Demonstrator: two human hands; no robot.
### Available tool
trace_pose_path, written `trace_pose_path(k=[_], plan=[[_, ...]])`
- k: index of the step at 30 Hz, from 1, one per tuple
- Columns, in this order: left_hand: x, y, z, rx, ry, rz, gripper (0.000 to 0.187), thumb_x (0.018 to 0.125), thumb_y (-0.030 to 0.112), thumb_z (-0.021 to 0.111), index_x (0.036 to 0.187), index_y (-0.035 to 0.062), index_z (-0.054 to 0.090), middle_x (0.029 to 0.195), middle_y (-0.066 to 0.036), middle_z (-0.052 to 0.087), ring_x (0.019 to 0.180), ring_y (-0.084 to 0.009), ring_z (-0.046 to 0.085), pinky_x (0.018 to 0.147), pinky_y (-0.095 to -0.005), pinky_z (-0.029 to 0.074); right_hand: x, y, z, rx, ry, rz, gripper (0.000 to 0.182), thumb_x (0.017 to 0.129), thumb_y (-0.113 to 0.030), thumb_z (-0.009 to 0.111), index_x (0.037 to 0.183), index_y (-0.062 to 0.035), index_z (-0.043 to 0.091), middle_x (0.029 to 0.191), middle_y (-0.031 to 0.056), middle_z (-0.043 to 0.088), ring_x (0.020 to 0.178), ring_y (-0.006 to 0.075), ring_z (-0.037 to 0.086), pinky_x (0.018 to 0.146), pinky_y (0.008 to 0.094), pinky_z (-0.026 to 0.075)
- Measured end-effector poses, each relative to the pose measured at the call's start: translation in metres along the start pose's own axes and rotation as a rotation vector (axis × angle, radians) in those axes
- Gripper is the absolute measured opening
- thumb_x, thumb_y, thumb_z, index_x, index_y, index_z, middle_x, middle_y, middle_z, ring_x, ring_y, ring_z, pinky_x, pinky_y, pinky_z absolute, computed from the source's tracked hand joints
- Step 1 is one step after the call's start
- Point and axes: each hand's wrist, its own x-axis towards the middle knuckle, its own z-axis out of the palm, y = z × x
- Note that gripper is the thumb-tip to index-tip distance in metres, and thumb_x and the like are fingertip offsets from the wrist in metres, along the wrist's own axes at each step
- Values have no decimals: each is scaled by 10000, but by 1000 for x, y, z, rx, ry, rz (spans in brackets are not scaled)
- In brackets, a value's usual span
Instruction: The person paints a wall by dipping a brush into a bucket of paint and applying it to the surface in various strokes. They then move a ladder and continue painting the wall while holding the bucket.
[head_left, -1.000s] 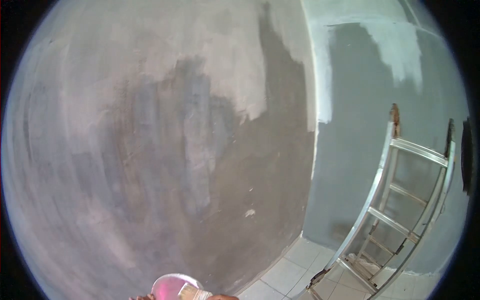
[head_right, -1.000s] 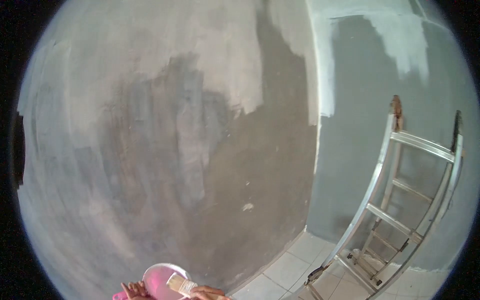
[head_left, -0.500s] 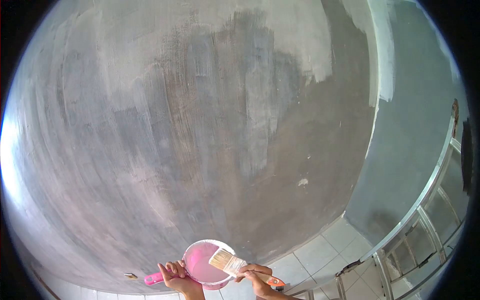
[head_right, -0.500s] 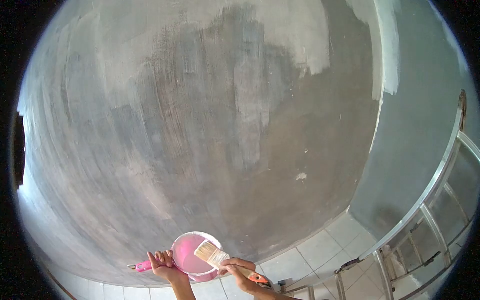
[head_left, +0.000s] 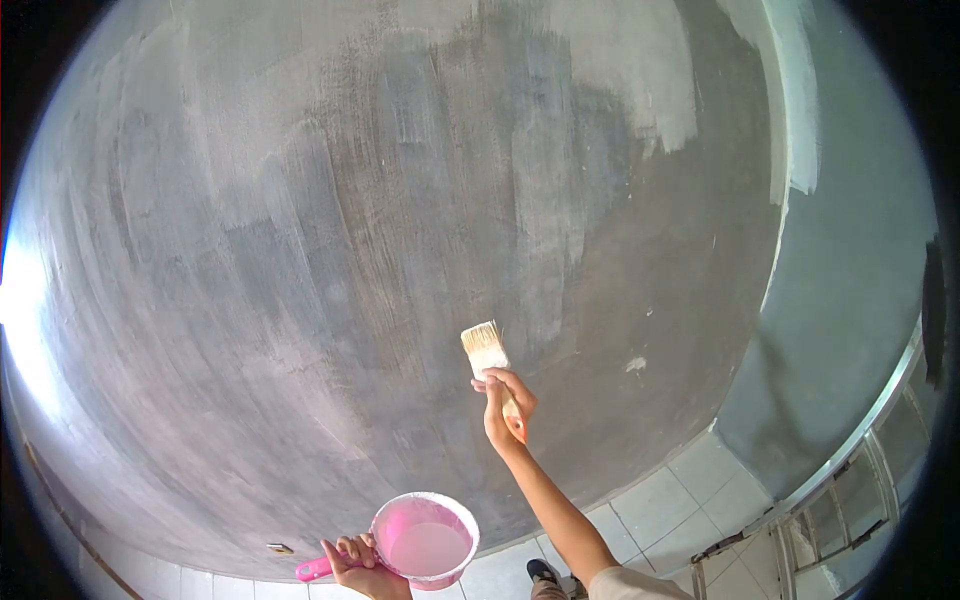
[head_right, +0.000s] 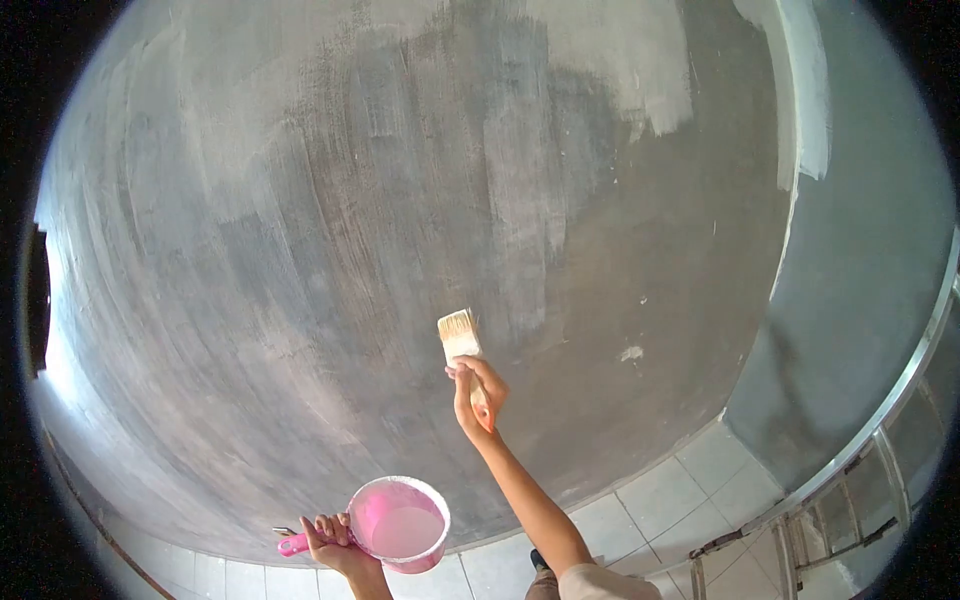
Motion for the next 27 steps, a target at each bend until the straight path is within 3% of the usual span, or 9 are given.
trace_pose_path(k=[5, 9, 10, 12, 15, 18, 20, 24, 27], plan=[[9, 2, -16, 26, -92, -9, 437, 949, 350, 407, 563, 148, 378, 444, 38, 261, 415, -85, 261, 476, -216, 306, -45, 87, -25, -252, 65, -92, 63, 827, -24, 576, 811, 32, 601, 752, 91, 623, 665, 157, 620, 588, 260, 522], [21, -4, -25, 41, -43, 49, 437, 949, 348, 409, 563, 146, 381, 444, 40, 263, 407, -79, 248, 481, -210, 313, -139, 98, -73, -103, 253, 448, 80, 821, -38, 592, 782, 31, 591, 773, 74, 623, 713, 140, 602, 585, 268, 537], [22, -2, -26, 41, -56, 51, 436, 948, 347, 413, 563, 145, 383, 445, 41, 263, 407, -81, 250, 482, -212, 316, -145, 104, -78, -127, 257, 446, 85, 823, -44, 593, 786, 31, 589, 790, 75, 620, 715, 147, 601, 591, 272, 542], [22, 1, -26, 36, -86, 51, 434, 946, 346, 420, 563, 144, 388, 447, 42, 262, 408, -84, 255, 483, -215, 324, -148, 117, -85, -178, 264, 438, 96, 827, -56, 596, 793, 33, 584, 824, 76, 614, 720, 160, 600, 603, 279, 553], [5, 7, -3, 17, 33, 62, 431, 942, 346, 431, 563, 143, 396, 445, 38, 262, 413, -89, 269, 479, -221, 324, -66, 87, -39, 20, 258, 436, 111, 827, -69, 604, 824, 36, 570, 884, 110, 593, 723, 172, 604, 623, 275, 560], [15, 14, -19, -15, -93, 28, 432, 939, 350, 435, 562, 143, 399, 443, 34, 263, 422, -90, 276, 478, -222, 321, 24, 11, 15, 171, 219, 175, 110, 851, -70, 568, 826, 33, 598, 802, 85, 617, 689, 166, 631, 560, 247, 519], [0, 18, -1, -32, -58, 12, 431, 940, 346, 433, 561, 143, 399, 442, 35, 264, 422, -91, 282, 479, -219, 315, 62, -29, 39, 209, 186, -85, 113, 852, -69, 567, 820, 35, 599, 776, 76, 616, 691, 168, 635, 564, 251, 515], [-11, 20, 14, 4, 25, 36, 433, 942, 348, 422, 561, 142, 390, 441, 31, 262, 425, -98, 304, 479, -226, 317, 63, 20, 33, 99, 119, -89, 98, 849, -49, 560, 829, 39, 598, 772, 91, 620, 694, 167, 631, 576, 258, 521], [6, 24, -15, 5, -120, -10, 436, 942, 359, 413, 566, 142, 379, 439, 23, 260, 428, -108, 325, 496, -228, 338, -15, 98, -15, -62, 166, -93, 90, 840, -22, 564, 798, 53, 591, 749, 98, 619, 664, 169, 627, 552, 259, 531]])
